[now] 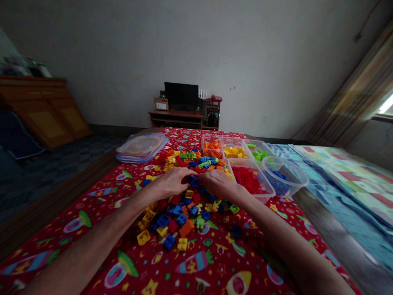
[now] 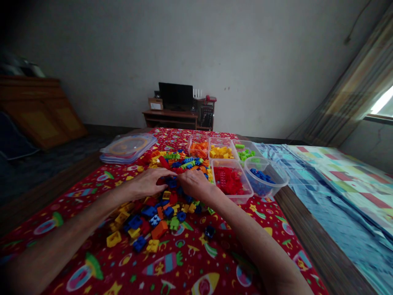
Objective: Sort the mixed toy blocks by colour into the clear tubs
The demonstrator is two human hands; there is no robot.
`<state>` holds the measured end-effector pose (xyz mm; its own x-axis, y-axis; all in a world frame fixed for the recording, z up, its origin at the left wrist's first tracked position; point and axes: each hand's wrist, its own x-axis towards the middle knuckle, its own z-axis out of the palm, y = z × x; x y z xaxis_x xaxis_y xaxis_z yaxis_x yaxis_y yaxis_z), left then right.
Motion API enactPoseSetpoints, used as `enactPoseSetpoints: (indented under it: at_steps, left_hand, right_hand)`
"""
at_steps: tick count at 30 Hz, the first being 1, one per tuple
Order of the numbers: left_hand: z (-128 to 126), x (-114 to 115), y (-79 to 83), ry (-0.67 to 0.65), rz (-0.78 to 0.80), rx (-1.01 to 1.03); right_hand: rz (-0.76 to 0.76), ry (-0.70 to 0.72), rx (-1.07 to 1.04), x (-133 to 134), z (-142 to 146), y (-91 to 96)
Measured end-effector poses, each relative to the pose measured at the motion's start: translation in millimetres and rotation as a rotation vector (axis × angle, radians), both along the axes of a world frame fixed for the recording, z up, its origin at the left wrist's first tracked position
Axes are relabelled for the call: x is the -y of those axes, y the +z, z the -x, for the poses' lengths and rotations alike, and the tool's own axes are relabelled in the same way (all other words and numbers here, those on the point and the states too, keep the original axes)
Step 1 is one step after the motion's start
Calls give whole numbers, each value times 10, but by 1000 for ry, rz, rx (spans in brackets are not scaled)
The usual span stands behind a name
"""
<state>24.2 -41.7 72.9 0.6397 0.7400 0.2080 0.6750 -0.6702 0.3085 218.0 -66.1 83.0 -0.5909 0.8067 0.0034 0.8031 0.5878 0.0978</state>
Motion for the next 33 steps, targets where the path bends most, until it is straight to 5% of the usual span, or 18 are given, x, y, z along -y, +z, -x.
enactPoseSetpoints:
  at_steps: [10,19,27,33]
  left_hand:
    - [-49,8,-83,78,-28,-5]
    - [5,-88,-49,169,117,248]
    - [-44,-88,-64,233,107,416]
    - [-132,4,-43,183,34,395]
  right_hand:
    - [5,-6,-37,-48,-28,-38]
    - [8,14,-85,-7,-67,10]
    - [5,-18,-541,-81,-125,29]
    - [35,0,-523,-77,-82,12]
